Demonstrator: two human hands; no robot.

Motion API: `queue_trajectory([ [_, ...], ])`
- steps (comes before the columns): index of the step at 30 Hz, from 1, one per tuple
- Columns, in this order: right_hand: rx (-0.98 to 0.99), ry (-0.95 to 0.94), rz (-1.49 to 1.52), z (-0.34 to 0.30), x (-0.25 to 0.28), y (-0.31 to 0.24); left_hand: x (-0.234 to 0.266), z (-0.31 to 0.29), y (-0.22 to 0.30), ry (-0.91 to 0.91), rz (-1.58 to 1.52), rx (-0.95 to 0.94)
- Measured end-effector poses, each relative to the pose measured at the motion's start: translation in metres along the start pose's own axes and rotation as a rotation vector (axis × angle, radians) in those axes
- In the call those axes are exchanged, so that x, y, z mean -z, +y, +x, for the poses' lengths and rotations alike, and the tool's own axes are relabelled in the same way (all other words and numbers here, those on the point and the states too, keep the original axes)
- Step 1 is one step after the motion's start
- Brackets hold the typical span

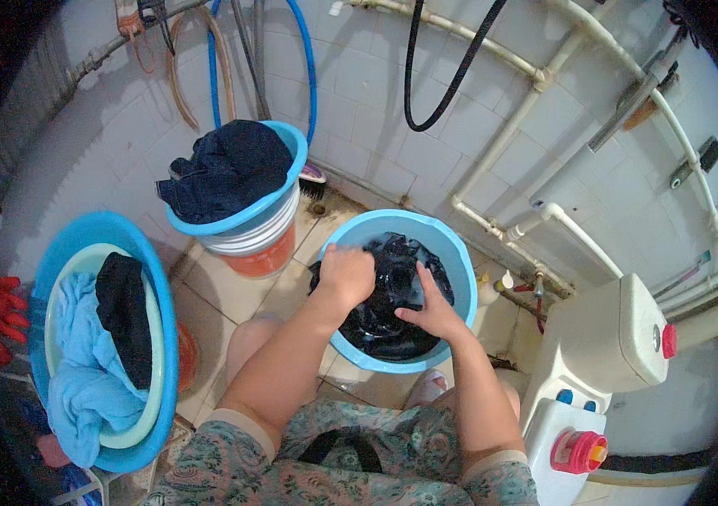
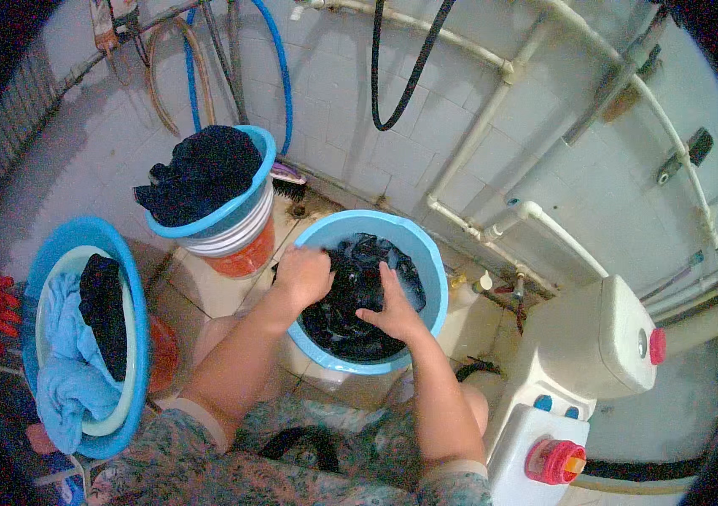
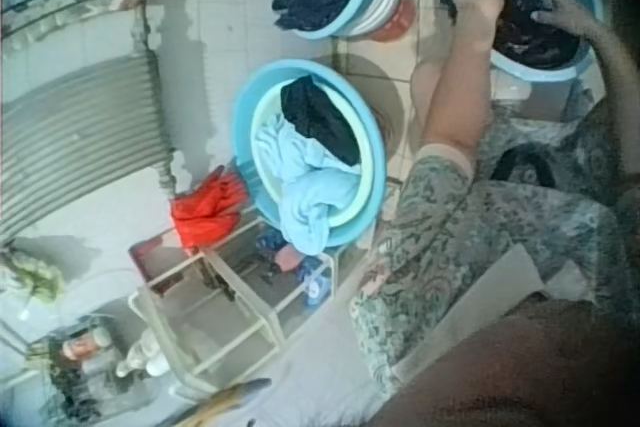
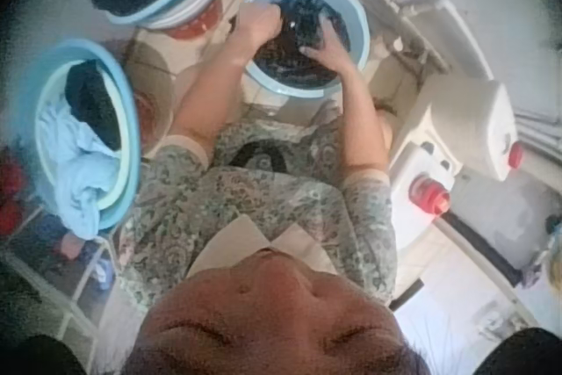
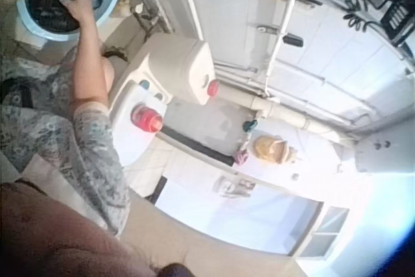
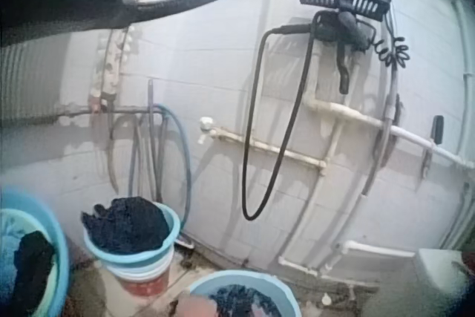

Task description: The person sits on the floor and hand-washes a dark garment in a blue basin filled with water. They repeatedly submerge, scrub, and wring the fabric, occasionally applying liquid detergent from a bottle to the item.

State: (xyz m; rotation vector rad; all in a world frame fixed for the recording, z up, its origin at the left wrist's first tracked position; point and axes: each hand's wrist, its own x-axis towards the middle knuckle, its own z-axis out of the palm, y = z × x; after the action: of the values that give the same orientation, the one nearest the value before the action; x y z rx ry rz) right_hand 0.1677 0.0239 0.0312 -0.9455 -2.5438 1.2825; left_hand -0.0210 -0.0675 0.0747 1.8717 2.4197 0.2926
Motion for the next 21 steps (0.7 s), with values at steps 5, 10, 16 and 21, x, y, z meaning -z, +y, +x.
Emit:
queue_trajectory([
  [5,0.098,0.061,0.053,0.006,-0.003,-0.015,0.014,0.003,0.01,0.362,-0.587,-0.075],
  [10,0.03,0.05,0.235,0.009,-0.008,-0.019,0.019,-0.001,0.014,0.129,-1.565,0.04],
  [16,-0.073,0.011,0.384,-0.006,-0.028,-0.047,0.037,-0.012,0.022,-0.047,-2.221,-0.094],
  [21,-0.307,0.324,0.595,0.01,0.006,-0.022,0.042,0.001,-0.009,0.249,-2.37,0.082],
])
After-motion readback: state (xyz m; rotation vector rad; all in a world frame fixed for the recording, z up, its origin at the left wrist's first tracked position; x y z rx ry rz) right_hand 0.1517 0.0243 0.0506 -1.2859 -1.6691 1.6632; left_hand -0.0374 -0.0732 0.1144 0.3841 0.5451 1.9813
